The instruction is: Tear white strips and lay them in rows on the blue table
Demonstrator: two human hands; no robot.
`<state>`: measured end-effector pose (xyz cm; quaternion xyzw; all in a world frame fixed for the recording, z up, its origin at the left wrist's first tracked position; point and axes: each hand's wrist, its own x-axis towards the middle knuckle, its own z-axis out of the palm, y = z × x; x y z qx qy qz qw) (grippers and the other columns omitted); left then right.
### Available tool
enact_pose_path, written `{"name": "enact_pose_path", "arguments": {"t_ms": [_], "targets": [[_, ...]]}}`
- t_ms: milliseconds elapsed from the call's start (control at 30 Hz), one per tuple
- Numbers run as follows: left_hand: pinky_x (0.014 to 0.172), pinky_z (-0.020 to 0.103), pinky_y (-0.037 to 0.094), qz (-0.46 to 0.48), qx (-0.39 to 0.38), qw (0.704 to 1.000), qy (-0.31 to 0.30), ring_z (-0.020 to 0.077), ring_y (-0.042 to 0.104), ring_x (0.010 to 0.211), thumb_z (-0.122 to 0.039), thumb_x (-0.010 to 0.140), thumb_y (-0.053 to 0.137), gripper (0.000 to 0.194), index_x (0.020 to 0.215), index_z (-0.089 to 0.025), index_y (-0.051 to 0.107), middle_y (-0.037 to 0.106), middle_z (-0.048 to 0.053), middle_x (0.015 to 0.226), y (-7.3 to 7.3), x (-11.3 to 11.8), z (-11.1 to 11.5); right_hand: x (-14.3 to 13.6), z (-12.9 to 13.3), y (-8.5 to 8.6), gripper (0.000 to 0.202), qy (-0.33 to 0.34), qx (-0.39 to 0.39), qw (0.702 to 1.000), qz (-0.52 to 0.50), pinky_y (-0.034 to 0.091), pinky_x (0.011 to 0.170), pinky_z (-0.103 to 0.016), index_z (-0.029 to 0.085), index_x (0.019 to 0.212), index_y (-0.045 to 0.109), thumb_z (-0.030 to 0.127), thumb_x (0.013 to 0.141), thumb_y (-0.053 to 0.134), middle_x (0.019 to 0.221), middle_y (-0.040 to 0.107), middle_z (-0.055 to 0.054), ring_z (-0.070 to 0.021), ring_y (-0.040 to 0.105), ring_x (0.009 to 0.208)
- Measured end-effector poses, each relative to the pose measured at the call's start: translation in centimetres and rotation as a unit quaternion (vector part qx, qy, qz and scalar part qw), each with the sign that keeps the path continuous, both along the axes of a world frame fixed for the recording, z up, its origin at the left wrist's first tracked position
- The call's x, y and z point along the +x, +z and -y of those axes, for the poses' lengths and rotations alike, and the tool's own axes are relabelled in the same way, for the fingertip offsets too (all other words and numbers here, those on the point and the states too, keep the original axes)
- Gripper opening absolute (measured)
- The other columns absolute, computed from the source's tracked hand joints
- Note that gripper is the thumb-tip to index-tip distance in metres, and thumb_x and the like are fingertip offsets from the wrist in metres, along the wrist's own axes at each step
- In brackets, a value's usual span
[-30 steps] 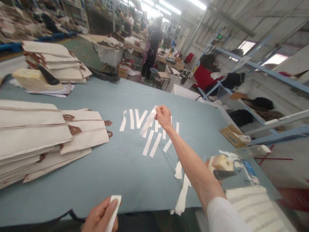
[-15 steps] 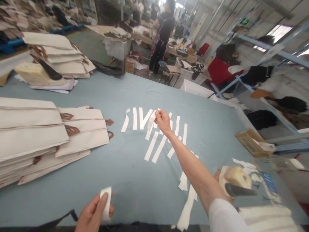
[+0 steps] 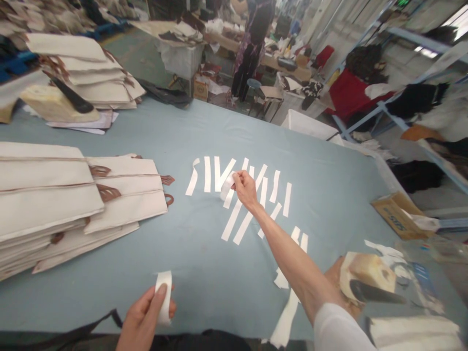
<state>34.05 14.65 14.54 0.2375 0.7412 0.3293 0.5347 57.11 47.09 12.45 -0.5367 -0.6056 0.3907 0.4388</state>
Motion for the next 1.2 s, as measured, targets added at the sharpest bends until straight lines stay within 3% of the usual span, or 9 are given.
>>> {"name": "enact_pose_path", "arguments": {"t_ms": [167, 300, 533, 700, 867, 1000, 1100, 1200], "targets": [[0.061, 0.029, 0.045, 0.002, -0.001, 1.0, -0.002, 0.0214, 0.057, 0.06, -0.089, 0.071, 0.061, 0.07, 0.074, -0.019, 0.069, 0.066, 0.001, 0.059, -0.1, -0.2, -0.2, -0.4, 2.3, -2.5, 0.031, -0.009, -0.01, 1.0, 0.028, 0.053, 0.062, -0.026, 0.023, 0.093, 0.056, 0.052, 0.101, 0.048, 0.066, 0.065, 0.003, -0.0166, 0.07, 0.062], [0.06, 0.029, 0.043, 0.002, 0.018, 1.0, 0.019, 0.0198, 0.055, 0.058, -0.081, 0.078, 0.063, 0.062, 0.075, -0.02, 0.068, 0.065, -0.001, 0.059, 0.2, 0.1, 0.0, -1.6, 6.1, -5.1, 0.032, 0.009, -0.016, 0.997, 0.074, 0.053, 0.065, -0.027, 0.023, 0.098, 0.057, 0.051, 0.105, 0.041, 0.071, 0.069, 0.001, -0.0178, 0.072, 0.067], [0.059, 0.03, 0.045, 0.02, 0.011, 1.0, -0.009, 0.0203, 0.056, 0.057, -0.089, 0.071, 0.061, 0.07, 0.072, -0.02, 0.067, 0.066, 0.001, 0.058, -0.1, -0.4, -0.1, -3.9, 13.4, -8.8, 0.024, 0.151, 0.012, 0.966, 0.21, 0.049, 0.081, -0.029, 0.024, 0.097, 0.064, 0.036, 0.106, 0.045, 0.092, 0.074, -0.002, -0.0194, 0.07, 0.087], [0.058, 0.028, 0.044, 0.017, 0.045, 0.999, 0.021, 0.0194, 0.055, 0.057, -0.08, 0.077, 0.066, 0.061, 0.072, -0.02, 0.068, 0.066, 0.0, 0.058, 1.2, 0.1, -0.1, -5.2, 15.6, -10.5, 0.017, 0.226, 0.04, 0.93, 0.286, 0.05, 0.088, -0.033, 0.022, 0.096, 0.066, 0.03, 0.104, 0.054, 0.102, 0.073, -0.008, -0.0236, 0.065, 0.1], [0.058, 0.028, 0.045, 0.058, 0.064, 0.996, 0.027, 0.0183, 0.055, 0.057, -0.079, 0.076, 0.069, 0.061, 0.079, -0.018, 0.07, 0.066, 0.0, 0.058, 1.9, -0.2, 0.5, -5.6, 16.8, -10.4, 0.017, 0.246, 0.069, 0.916, 0.311, 0.051, 0.095, -0.039, 0.021, 0.095, 0.069, 0.033, 0.102, 0.059, 0.115, 0.072, -0.012, -0.0264, 0.064, 0.107], [0.057, 0.026, 0.048, 0.114, 0.071, 0.99, 0.039, 0.017, 0.058, 0.057, -0.078, 0.072, 0.075, 0.064, 0.089, -0.016, 0.072, 0.068, 0.0, 0.06, 2.1, -0.6, 0.7, -4.7, 18.2, -9.4, 0.015, 0.252, 0.093, 0.916, 0.3, 0.048, 0.107, -0.047, 0.02, 0.091, 0.072, 0.026, 0.1, 0.06, 0.133, 0.07, -0.011, -0.0293, 0.061, 0.123], [0.056, 0.025, 0.049, 0.152, 0.098, 0.982, 0.046, 0.0158, 0.059, 0.056, -0.073, 0.073, 0.078, 0.063, 0.091, -0.014, 0.072, 0.07, 0.001, 0.061, 2.9, -0.5, 0.6, -4.0, 19.7, -8.2, 0.012, 0.226, 0.105, 0.928, 0.277, 0.044, 0.115, -0.052, 0.021, 0.099, 0.073, 0.021, 0.096, 0.062, 0.146, 0.063, -0.012, -0.0319, 0.055, 0.135], [0.061, 0.027, 0.055, 0.203, 0.119, 0.97, 0.054, 0.0173, 0.065, 0.06, -0.068, 0.074, 0.081, 0.062, 0.098, -0.012, 0.072, 0.074, 0.003, 0.065, 4.8, -0.7, 0.5, -3.7, 21.1, -5.9, 0.018, 0.162, 0.105, 0.951, 0.24, 0.046, 0.114, -0.054, 0.019, 0.109, 0.071, 0.024, 0.098, 0.057, 0.148, 0.059, -0.018, -0.0328, 0.055, 0.137]]}}
